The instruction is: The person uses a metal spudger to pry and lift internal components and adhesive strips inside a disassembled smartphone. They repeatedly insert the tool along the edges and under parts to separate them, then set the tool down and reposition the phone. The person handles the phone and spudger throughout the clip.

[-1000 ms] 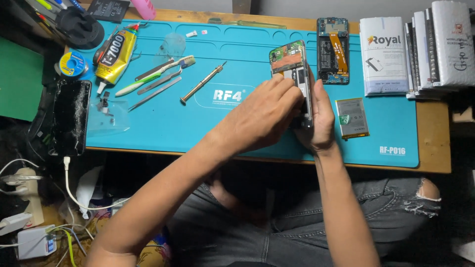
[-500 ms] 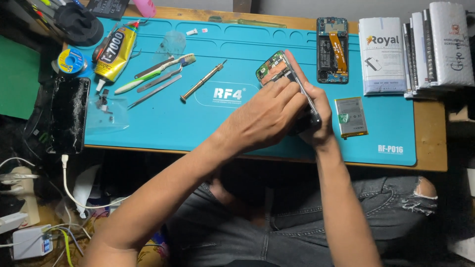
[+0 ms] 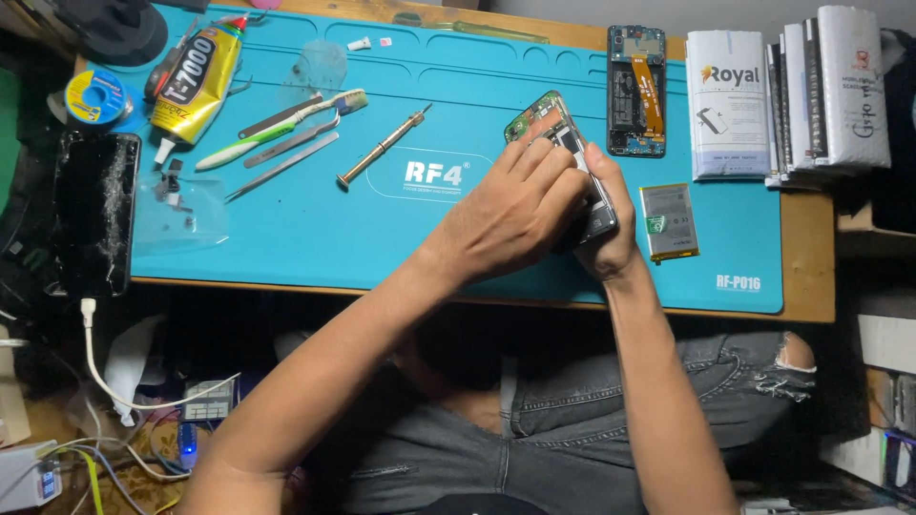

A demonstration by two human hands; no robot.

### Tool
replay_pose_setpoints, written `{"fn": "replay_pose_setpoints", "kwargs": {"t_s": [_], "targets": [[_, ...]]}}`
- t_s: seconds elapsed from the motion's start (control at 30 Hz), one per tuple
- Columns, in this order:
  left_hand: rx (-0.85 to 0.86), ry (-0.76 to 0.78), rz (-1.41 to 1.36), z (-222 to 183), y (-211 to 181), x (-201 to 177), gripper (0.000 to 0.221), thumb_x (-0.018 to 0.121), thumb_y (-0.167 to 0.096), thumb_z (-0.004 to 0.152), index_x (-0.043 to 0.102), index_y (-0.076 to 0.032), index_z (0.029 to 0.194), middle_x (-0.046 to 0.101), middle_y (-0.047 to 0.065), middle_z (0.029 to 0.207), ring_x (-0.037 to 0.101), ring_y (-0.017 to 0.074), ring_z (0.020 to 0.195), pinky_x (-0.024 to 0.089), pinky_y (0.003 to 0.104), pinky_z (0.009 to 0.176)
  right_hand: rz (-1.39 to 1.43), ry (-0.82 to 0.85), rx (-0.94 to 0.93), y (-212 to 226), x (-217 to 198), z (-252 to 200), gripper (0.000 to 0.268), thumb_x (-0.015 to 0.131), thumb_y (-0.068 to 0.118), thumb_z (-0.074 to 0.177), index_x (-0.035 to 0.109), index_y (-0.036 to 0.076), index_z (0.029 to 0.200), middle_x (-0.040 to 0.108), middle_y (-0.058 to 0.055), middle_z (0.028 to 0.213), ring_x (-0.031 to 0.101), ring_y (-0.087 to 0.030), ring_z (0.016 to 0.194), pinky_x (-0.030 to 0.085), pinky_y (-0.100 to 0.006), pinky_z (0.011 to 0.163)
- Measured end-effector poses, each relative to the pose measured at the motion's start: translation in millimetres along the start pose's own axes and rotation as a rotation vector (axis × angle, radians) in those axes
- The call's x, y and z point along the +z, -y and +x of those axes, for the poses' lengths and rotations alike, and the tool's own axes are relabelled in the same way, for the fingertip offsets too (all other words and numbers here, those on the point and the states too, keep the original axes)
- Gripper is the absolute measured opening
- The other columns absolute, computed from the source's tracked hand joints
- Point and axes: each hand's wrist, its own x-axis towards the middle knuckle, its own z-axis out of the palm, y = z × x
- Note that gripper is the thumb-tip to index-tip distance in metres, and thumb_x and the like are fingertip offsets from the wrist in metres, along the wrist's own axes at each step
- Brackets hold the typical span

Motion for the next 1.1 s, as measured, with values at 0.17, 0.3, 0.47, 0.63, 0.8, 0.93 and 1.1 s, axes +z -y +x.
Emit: {"fn": "replay_pose_setpoints", "kwargs": {"t_s": [0.17, 0.3, 0.47, 0.63, 0.8, 0.93, 1.1], "targets": [[-0.060, -0.069, 0.015, -13, 4, 10, 0.020, 0.051, -0.017, 0.110, 0.059, -0.005, 0.097, 0.047, 0.005, 0.090, 0.056, 0.0300, 0.086, 0.050, 0.041, 0.078, 0.032, -0.038, 0.030, 2, 11, 2, 0.024, 0.063, 0.031, 0.109, 0.062, 0.008, 0.103, 0.049, 0.006, 0.076, 0.045, -0.001, 0.069, 0.036, -0.015, 0.063], [-0.135, -0.120, -0.015, -13, 0, 11, 0.014, 0.055, -0.013, 0.107, 0.061, -0.003, 0.098, 0.050, 0.006, 0.092, 0.058, 0.0317, 0.087, 0.047, 0.041, 0.075, -0.131, -0.067, -0.031, -8, -14, 14, 0.035, 0.056, 0.036, 0.111, 0.063, 0.002, 0.113, 0.059, -0.011, 0.074, 0.061, -0.013, 0.066, 0.047, -0.021, 0.059], [-0.236, -0.149, -0.105, -22, -7, 20, 0.009, 0.060, -0.013, 0.105, 0.062, -0.004, 0.105, 0.050, 0.007, 0.094, 0.058, 0.0337, 0.090, 0.046, 0.042, 0.074, -0.162, -0.081, -0.073, -7, 2, 13, 0.041, 0.053, 0.042, 0.110, 0.065, 0.003, 0.107, 0.061, -0.010, 0.072, 0.060, -0.013, 0.058, 0.044, -0.021, 0.052], [-0.250, -0.150, -0.146, -29, -12, 12, 0.007, 0.061, -0.012, 0.106, 0.064, -0.005, 0.108, 0.051, 0.007, 0.096, 0.057, 0.0314, 0.088, 0.046, 0.041, 0.075, -0.207, -0.114, -0.122, -9, -15, 17, 0.043, 0.046, 0.041, 0.111, 0.061, 0.004, 0.098, 0.054, -0.010, 0.063, 0.056, -0.011, 0.054, 0.040, -0.017, 0.048], [-0.263, -0.125, -0.278, -33, -14, -1, 0.011, 0.063, -0.009, 0.105, 0.065, -0.005, 0.116, 0.055, 0.007, 0.099, 0.061, 0.0325, 0.093, 0.050, 0.041, 0.078, -0.355, -0.047, -0.146, -19, -63, 20, 0.048, 0.040, 0.041, 0.113, 0.063, 0.004, 0.131, 0.067, -0.017, 0.082, 0.066, -0.019, 0.068, 0.050, -0.020, 0.049], [-0.315, -0.102, -0.342, -28, -12, -16, 0.024, 0.071, -0.012, 0.103, 0.064, -0.007, 0.126, 0.058, 0.006, 0.102, 0.062, 0.0323, 0.096, 0.053, 0.042, 0.083, -0.736, 0.086, -0.516, -27, -39, 1, 0.040, 0.031, 0.025, 0.121, 0.047, -0.001, 0.147, 0.056, -0.008, 0.128, 0.051, -0.014, 0.109, 0.047, -0.031, 0.102], [-0.305, 0.050, -0.500, -22, -5, -15, 0.025, 0.076, -0.012, 0.101, 0.067, -0.009, 0.124, 0.062, 0.009, 0.106, 0.063, 0.0359, 0.100, 0.055, 0.047, 0.085, -0.299, 0.024, -0.171, -8, 6, -2, 0.051, 0.037, 0.045, 0.112, 0.060, 0.007, 0.137, 0.067, -0.009, 0.094, 0.068, -0.015, 0.080, 0.052, -0.019, 0.057]]}}
